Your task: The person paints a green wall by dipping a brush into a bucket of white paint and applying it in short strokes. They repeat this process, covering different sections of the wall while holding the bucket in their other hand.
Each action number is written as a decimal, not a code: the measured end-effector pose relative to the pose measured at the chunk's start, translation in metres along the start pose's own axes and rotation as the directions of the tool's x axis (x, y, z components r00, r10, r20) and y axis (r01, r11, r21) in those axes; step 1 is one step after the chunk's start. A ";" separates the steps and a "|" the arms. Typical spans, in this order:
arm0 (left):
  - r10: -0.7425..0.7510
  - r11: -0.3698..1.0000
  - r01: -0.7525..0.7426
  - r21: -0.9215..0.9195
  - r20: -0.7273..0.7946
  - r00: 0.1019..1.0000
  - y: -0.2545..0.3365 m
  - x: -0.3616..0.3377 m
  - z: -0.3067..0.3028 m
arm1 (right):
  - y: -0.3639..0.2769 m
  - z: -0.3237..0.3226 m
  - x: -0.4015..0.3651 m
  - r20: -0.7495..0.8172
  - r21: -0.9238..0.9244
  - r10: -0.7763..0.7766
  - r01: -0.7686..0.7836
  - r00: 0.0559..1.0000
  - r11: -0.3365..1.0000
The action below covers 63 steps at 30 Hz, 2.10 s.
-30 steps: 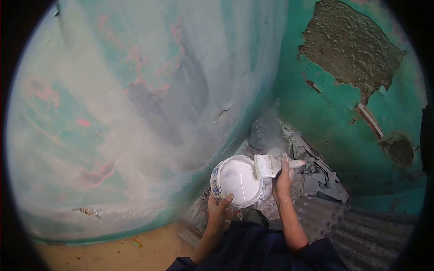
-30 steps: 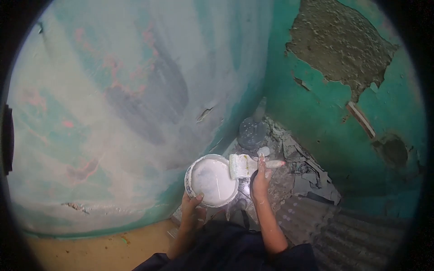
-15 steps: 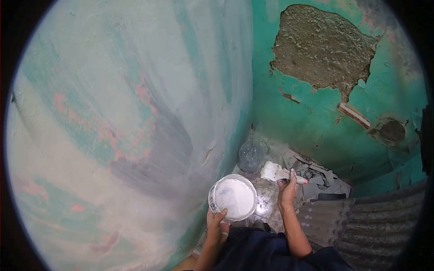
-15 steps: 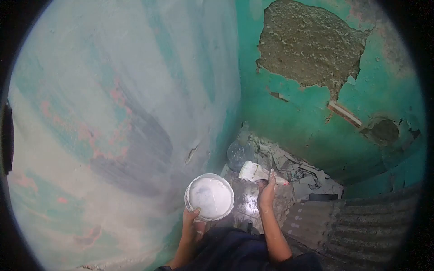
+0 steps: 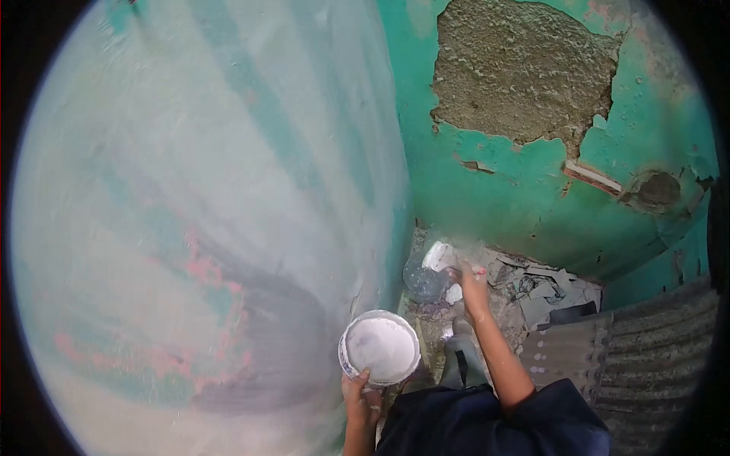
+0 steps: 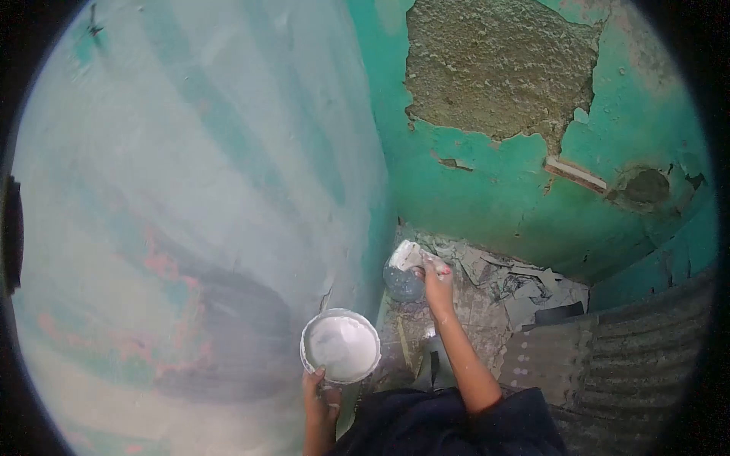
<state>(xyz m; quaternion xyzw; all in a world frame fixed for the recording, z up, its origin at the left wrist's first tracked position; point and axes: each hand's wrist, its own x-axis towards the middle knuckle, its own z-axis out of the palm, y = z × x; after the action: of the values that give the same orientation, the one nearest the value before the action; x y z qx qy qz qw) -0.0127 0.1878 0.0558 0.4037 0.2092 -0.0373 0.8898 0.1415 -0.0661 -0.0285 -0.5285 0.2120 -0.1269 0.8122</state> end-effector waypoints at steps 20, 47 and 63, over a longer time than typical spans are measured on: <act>0.136 0.975 -0.196 -0.106 -0.419 0.898 -0.063 0.085 0.118 | -0.087 0.185 0.187 0.464 0.226 -0.195 0.098 0.864 0.969; 0.200 0.936 -0.317 -0.151 -0.512 0.835 -0.098 0.109 0.143 | -0.224 0.230 0.191 0.495 0.369 -0.487 0.333 0.720 0.868; 0.185 0.938 -0.271 -0.215 -0.351 0.918 -0.104 0.090 0.108 | -0.128 0.186 0.198 0.520 -0.068 -0.362 0.460 0.774 0.885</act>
<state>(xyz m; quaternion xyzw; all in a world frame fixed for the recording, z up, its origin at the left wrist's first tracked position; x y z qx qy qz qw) 0.0819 0.0477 0.0096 0.3063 0.3075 0.1623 0.8861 0.4069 -0.0548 0.1121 -0.6518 -0.1122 -0.1422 0.7365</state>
